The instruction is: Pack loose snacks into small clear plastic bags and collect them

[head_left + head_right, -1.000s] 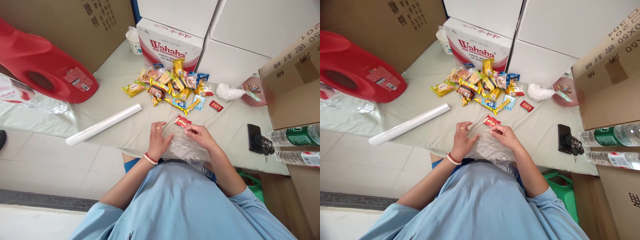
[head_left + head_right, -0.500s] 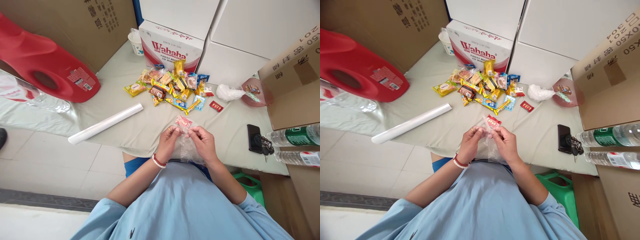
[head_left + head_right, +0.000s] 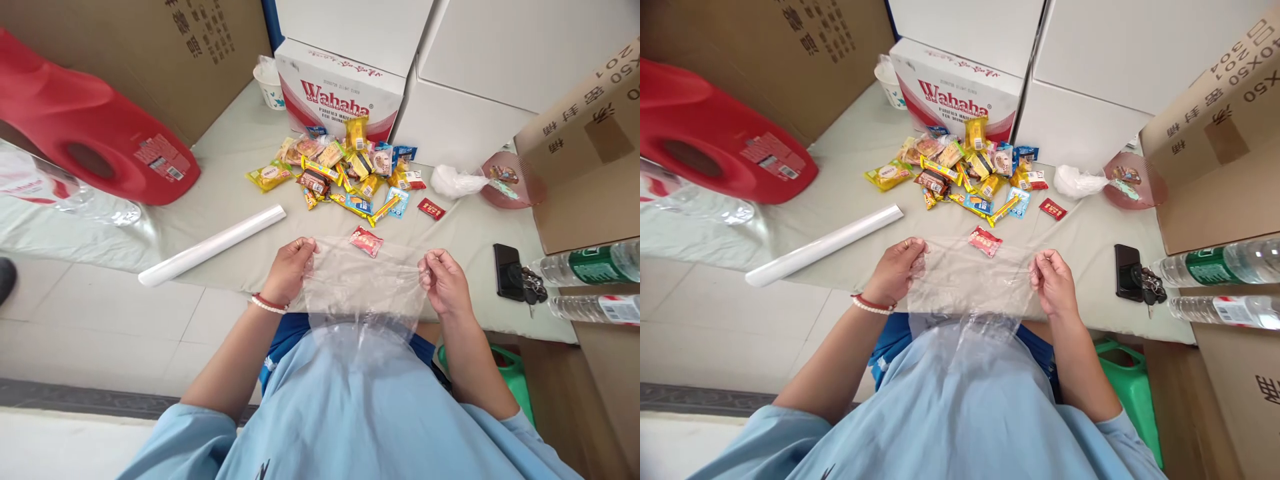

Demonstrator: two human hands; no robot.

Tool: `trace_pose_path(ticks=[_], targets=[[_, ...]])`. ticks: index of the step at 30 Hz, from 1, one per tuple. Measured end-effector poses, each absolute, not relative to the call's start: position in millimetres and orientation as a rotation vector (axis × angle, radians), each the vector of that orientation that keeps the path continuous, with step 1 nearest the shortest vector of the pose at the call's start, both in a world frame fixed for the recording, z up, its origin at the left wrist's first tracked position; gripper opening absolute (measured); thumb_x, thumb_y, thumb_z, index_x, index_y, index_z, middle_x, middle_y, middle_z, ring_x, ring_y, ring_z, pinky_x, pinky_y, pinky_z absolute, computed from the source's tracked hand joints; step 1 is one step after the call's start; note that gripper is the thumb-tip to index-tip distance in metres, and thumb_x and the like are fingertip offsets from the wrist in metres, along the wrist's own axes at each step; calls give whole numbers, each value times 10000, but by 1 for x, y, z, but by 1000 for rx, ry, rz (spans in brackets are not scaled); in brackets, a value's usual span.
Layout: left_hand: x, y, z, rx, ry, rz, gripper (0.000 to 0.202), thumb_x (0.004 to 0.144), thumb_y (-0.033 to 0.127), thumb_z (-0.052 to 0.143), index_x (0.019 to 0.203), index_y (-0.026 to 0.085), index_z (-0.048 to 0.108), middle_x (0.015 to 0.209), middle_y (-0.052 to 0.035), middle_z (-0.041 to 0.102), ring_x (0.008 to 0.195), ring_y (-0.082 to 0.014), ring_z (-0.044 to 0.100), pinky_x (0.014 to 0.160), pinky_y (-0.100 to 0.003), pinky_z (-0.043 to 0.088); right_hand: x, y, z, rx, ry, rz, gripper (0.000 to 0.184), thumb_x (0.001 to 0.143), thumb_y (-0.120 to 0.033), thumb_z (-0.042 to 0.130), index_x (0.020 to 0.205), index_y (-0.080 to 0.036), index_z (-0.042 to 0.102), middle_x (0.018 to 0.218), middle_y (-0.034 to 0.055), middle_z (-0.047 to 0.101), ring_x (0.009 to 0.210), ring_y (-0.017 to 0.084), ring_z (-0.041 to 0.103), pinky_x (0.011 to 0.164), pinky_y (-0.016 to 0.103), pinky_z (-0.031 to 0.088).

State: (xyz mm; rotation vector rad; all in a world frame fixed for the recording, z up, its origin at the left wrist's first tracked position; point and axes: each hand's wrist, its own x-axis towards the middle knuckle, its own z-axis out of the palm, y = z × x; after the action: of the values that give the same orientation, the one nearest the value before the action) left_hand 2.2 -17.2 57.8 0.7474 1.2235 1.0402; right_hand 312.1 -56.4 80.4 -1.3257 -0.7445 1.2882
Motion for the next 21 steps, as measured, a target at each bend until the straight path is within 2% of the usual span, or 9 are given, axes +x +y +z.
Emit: trace_pose_path(ticks=[2,4,7,9,10,12,15,18,21], targets=[[-8,-2,47,960,1410,935,362,849,545,669,766,199,600,536,85,343,473,-89,299,485,-230,288,320,-42,61,-1396,-749,1296,446,700,-506,884,832,-228,562,653,-66,591,451,57,430,388,168,316],[-12,12,38,1144,1633,875,295,864,480,634,799,192,615,598,49,447,551,-127,413,573,-269,384,324,-27,42,-1480,-789,1238,439,690,-516,859,806,-228,549,632,-64,583,456,66,426,392,180,310],[-8,17,34,1428,1929,1018,259,840,367,659,1013,175,637,920,-67,641,843,-225,588,834,-383,490,322,-13,21,-1554,-893,1129,378,740,-529,777,817,-237,550,640,-55,590,483,92,451,422,210,352],[-2,8,38,1787,1970,1162,327,862,322,652,1152,173,627,1164,-146,647,1088,-289,591,998,-463,451,318,-9,15,-1547,-976,1100,344,775,-536,723,855,-244,559,661,-50,594,504,109,469,449,232,383],[0,2,42,2030,1873,1164,309,888,295,629,1175,182,632,1221,-158,645,1166,-301,576,1039,-481,425,317,-9,14,-1538,-1014,1097,335,788,-540,701,871,-247,561,670,-48,594,511,115,474,461,241,394],[3,-10,49,2466,1433,959,233,931,215,556,1138,216,664,1190,-123,687,1201,-278,587,1052,-465,404,316,-9,13,-1529,-1064,1100,334,800,-552,675,885,-250,560,684,-44,592,514,120,474,476,253,404],[-4,-21,51,2683,813,527,282,889,66,490,980,238,695,1027,-56,743,1125,-219,640,1012,-412,416,323,-7,12,-1530,-1070,1115,348,786,-557,681,889,-247,562,695,-39,598,507,119,464,480,258,397],[-21,-23,44,2622,704,367,273,780,-13,488,755,215,635,888,-27,747,1053,-210,666,980,-403,434,337,-1,10,-1560,-1082,1107,336,784,-538,675,896,-241,567,708,-28,610,511,124,467,481,262,395],[-39,-22,38,2548,763,341,257,707,-29,484,663,209,571,868,-22,744,993,-204,679,948,-393,468,352,1,15,-1730,-1219,1017,268,818,-473,625,928,-231,594,770,9,640,581,161,534,543,302,477]])
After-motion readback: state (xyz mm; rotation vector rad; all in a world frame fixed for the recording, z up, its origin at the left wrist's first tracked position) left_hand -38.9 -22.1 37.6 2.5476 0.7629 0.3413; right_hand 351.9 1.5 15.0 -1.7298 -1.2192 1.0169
